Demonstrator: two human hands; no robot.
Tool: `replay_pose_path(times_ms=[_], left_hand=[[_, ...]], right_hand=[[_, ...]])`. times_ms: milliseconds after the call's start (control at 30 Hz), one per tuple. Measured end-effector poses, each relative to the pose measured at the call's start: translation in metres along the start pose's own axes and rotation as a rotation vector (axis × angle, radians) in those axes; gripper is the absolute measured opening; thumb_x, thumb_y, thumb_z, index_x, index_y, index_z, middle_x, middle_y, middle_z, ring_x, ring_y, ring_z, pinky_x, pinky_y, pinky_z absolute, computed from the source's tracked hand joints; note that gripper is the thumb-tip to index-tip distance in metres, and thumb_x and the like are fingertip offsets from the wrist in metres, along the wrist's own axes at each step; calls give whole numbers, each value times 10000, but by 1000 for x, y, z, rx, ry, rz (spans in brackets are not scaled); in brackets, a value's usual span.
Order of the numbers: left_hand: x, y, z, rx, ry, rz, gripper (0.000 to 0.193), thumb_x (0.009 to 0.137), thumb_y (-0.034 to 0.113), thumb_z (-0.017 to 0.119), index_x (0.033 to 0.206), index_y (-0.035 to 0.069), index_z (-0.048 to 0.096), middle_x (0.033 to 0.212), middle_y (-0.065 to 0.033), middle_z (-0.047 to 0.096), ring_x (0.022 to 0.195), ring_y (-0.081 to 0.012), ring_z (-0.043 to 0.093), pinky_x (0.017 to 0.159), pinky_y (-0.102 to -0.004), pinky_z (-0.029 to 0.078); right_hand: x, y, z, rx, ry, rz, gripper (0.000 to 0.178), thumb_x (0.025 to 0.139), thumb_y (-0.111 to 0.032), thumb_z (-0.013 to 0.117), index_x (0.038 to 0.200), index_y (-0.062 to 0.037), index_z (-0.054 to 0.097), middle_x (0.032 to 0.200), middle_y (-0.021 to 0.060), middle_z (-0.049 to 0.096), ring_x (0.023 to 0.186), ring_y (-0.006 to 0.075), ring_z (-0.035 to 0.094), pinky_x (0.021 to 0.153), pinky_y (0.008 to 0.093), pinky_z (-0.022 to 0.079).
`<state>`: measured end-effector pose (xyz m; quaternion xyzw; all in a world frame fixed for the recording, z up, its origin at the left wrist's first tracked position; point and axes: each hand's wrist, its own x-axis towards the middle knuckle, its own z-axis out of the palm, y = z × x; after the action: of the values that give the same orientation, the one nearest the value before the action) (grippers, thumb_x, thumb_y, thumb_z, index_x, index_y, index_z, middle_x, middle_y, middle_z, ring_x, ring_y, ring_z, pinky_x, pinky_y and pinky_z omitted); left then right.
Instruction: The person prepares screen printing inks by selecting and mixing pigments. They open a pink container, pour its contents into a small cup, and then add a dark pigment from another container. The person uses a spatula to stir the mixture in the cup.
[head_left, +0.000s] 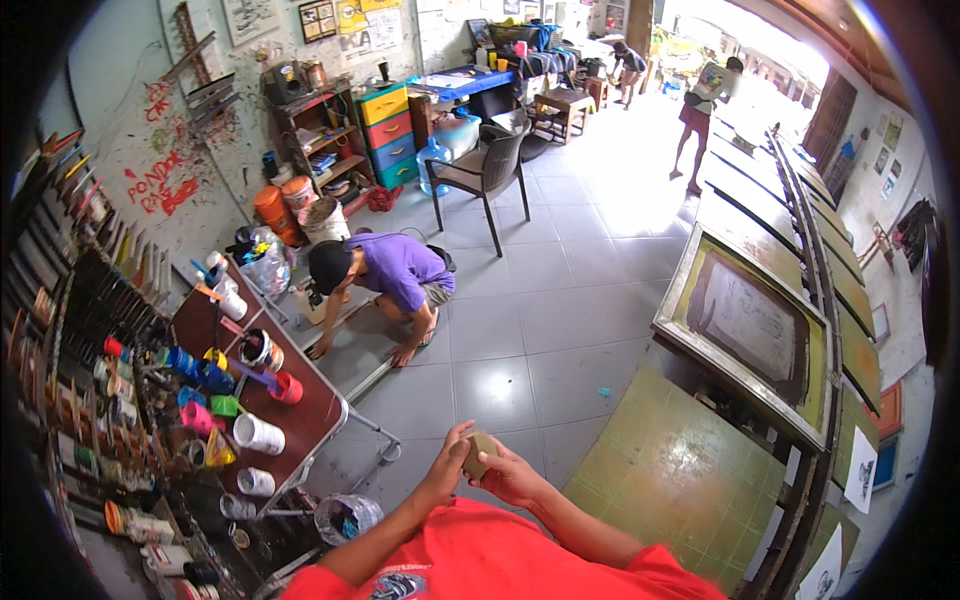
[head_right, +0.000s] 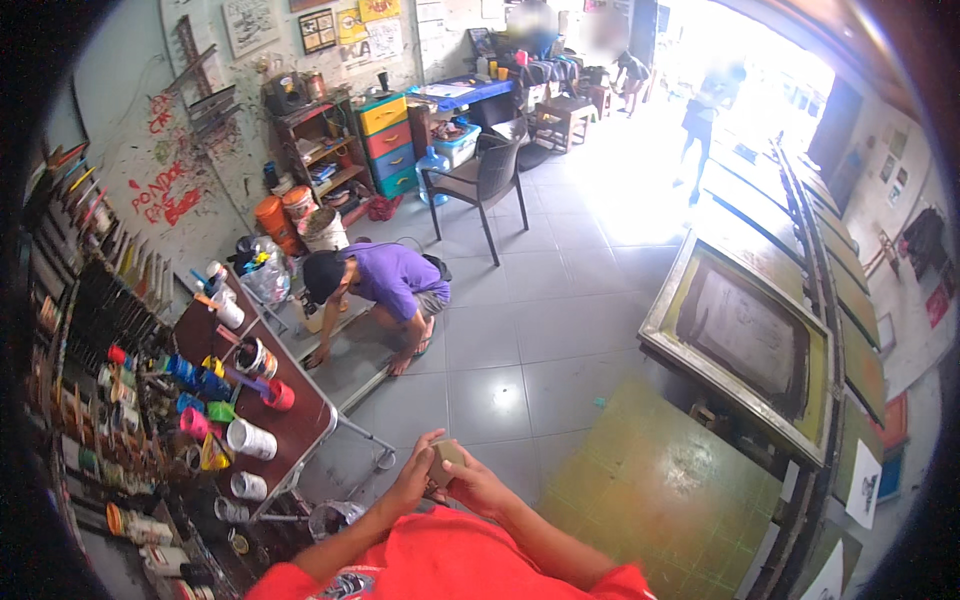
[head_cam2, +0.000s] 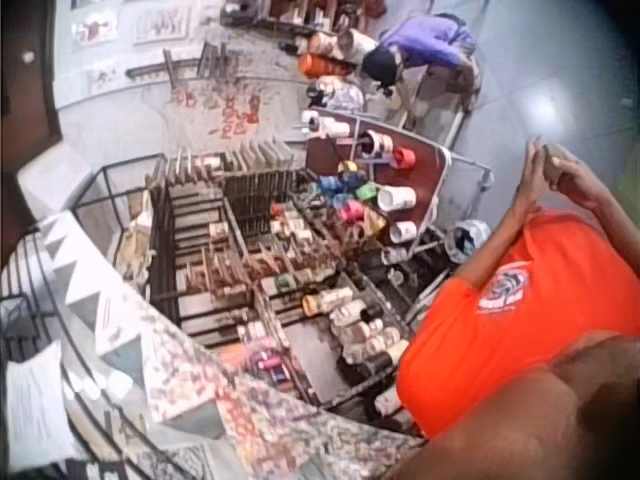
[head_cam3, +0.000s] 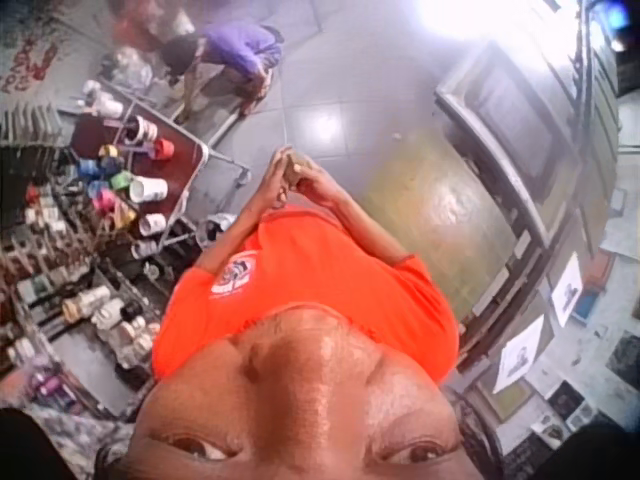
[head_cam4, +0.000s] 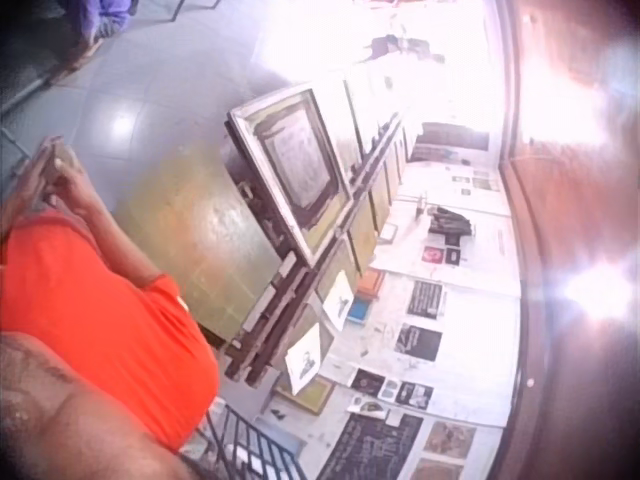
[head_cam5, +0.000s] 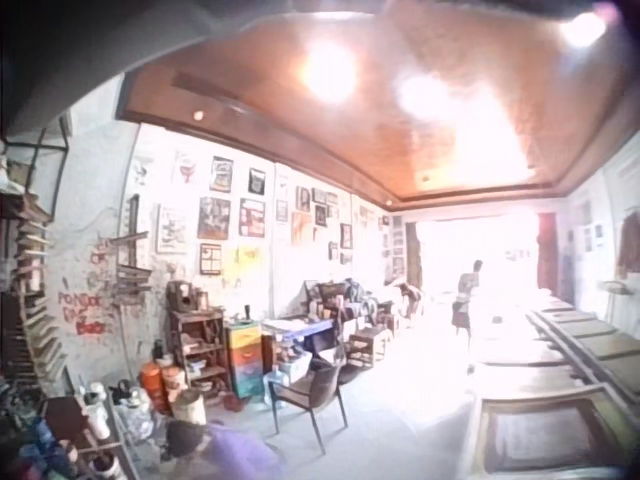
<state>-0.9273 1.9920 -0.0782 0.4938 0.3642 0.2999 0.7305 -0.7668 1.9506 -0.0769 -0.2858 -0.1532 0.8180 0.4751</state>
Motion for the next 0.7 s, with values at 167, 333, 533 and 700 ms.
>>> replay_pose_path(times_ms=[167, 333, 533, 700], left_hand=[[117, 27, -30, 123, -333, -91, 674, 1003, 520, 435, 1477, 89, 226, 1297, -92, 496, 1173, -194, 482, 942, -319, 443], [231, 20, -16, 174, -548, -353, 685, 981, 517, 500, 1460, 93, 254, 1274, -120, 521, 1156, -208, 505, 911, -324, 462], [396, -9, -46, 348, -689, -243, 667, 995, 543, 427, 1459, 83, 293, 1306, -112, 491, 1200, -211, 491, 1000, -352, 418], [538, 42, -109, 427, -274, -362, 538, 995, 513, 460, 1331, 93, 471, 1227, -71, 561, 1054, -165, 589, 864, -320, 457]], right_hand=[[41, -47, -15, 155, 122, -175, 586, 953, -215, 606, 1452, -131, 310, 1254, 89, 514, 1074, 222, 575, 889, 403, 509], [83, -76, -59, 211, 346, -410, 519, 924, -168, 625, 1377, -106, 380, 1231, 120, 538, 1052, 250, 601, 851, 420, 537], [167, -184, -122, 112, 456, -485, 473, 880, -143, 667, 1297, -121, 443, 1139, 69, 577, 955, 217, 618, 804, 393, 534], [252, -388, -163, -22, 549, -528, 435, 894, -127, 627, 1289, -97, 447, 1134, 57, 571, 977, 198, 602, 815, 368, 523]])
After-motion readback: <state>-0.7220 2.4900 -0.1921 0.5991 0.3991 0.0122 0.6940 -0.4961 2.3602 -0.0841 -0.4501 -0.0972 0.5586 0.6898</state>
